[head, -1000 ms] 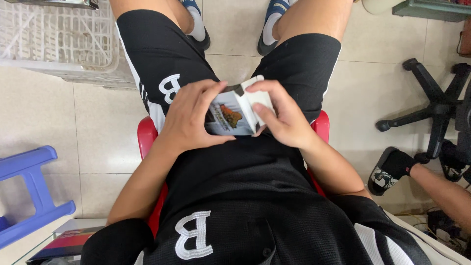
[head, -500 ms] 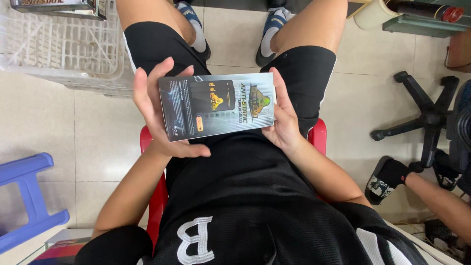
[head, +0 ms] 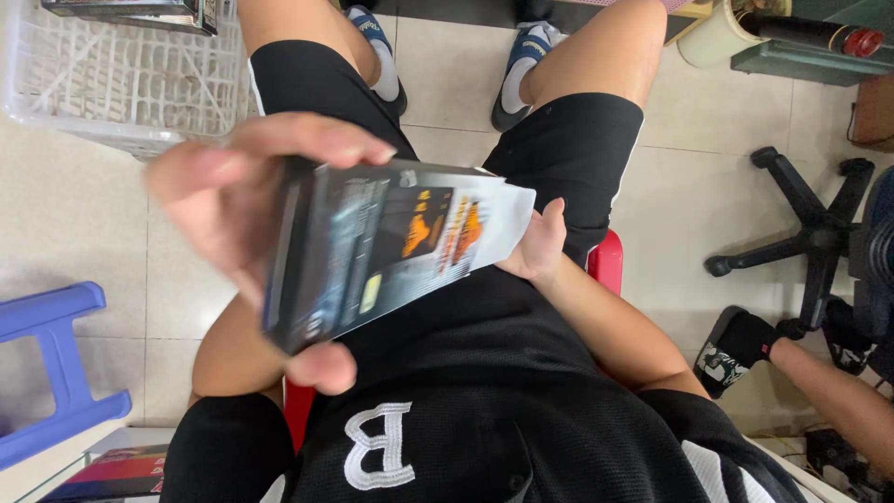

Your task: Organize screen protector packaging into a plastic basket and prepare individual protectors.

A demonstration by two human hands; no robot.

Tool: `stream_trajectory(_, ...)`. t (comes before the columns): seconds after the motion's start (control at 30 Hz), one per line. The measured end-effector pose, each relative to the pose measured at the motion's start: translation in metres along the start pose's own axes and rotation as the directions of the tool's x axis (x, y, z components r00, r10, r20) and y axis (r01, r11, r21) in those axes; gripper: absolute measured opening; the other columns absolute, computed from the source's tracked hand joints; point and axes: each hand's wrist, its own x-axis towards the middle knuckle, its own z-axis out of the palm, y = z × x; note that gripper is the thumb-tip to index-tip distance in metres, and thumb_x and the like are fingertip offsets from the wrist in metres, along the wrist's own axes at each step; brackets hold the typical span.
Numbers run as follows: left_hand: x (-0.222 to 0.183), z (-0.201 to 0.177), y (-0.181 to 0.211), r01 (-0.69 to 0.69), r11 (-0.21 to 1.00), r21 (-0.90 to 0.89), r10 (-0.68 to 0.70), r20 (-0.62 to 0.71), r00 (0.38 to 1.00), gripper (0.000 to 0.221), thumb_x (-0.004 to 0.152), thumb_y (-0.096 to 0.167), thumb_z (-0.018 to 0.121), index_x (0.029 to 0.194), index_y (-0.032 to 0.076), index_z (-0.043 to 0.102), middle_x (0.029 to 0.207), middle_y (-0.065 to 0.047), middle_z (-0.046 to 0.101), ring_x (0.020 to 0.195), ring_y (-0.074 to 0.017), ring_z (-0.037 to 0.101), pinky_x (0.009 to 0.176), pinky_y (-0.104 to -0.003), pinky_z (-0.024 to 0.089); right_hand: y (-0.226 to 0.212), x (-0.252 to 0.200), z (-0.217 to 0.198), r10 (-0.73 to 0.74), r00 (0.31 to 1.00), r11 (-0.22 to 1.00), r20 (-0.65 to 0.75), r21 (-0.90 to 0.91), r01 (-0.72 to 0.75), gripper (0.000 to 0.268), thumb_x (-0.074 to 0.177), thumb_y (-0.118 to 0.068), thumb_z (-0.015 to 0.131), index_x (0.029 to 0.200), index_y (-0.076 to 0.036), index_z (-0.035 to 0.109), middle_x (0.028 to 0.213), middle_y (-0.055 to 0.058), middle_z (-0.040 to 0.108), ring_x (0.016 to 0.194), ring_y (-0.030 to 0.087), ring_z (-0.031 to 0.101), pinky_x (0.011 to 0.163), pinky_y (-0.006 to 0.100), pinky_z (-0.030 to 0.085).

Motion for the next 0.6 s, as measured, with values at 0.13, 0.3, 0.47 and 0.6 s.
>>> stream_trajectory(0.13,-0.002,-0.02,0.029,0.014,0.99,0.137,-0.006,-0.057,0.998,0.113,0.067,0.064,0.094,0.142,0.01,0.029,0.122,-0.026,0.057,0.106,-0.0289,0.063,0.083,-0.046,0.064,-0.002,-0.009,-0.019,-0.001,0.998,0.998,0.067,-0.067,0.006,0.089,0.09,-0.046,0.074,0.159,-0.004,0.037,0.155,0.016,0.05,0.144,0.033,0.05,0.119,0.054,0.043)
stream_trajectory(0.3,-0.017,-0.042,0.044,0.106,0.94,0.323,-0.037,-0.213,0.976,0.105,0.071,0.063,0.088,0.143,0.015,0.028,0.129,-0.019,0.053,0.106,-0.0337,0.069,0.08,-0.043,0.062,-0.025,-0.01,-0.014,-0.106,0.984,0.967,-0.141,-0.247,0.068,0.064,0.091,-0.01,0.077,0.147,0.002,0.05,0.137,0.019,0.063,0.127,0.032,0.064,0.11,0.047,0.053)
stream_trajectory(0.47,-0.043,-0.077,0.038,-0.012,0.987,0.159,0.07,-0.366,0.928,0.088,0.088,0.057,0.073,0.147,0.007,0.029,0.144,-0.019,0.048,0.118,-0.0386,0.063,0.091,-0.046,0.062,-0.066,-0.032,-0.004,-0.262,0.944,0.928,-0.203,-0.323,0.188,0.057,0.088,-0.007,0.073,0.142,0.003,0.056,0.13,0.018,0.068,0.12,0.03,0.069,0.106,0.043,0.056)
stream_trajectory(0.6,-0.076,-0.088,0.044,0.097,0.992,0.083,-0.024,-0.627,0.779,0.084,0.098,0.065,0.055,0.153,0.005,0.035,0.147,-0.019,0.048,0.123,-0.0361,0.06,0.107,-0.048,0.053,-0.09,-0.056,-0.01,-0.352,0.904,0.887,-0.241,-0.393,0.241,0.055,0.089,-0.004,0.073,0.141,0.003,0.058,0.128,0.017,0.069,0.117,0.029,0.071,0.099,0.04,0.06)
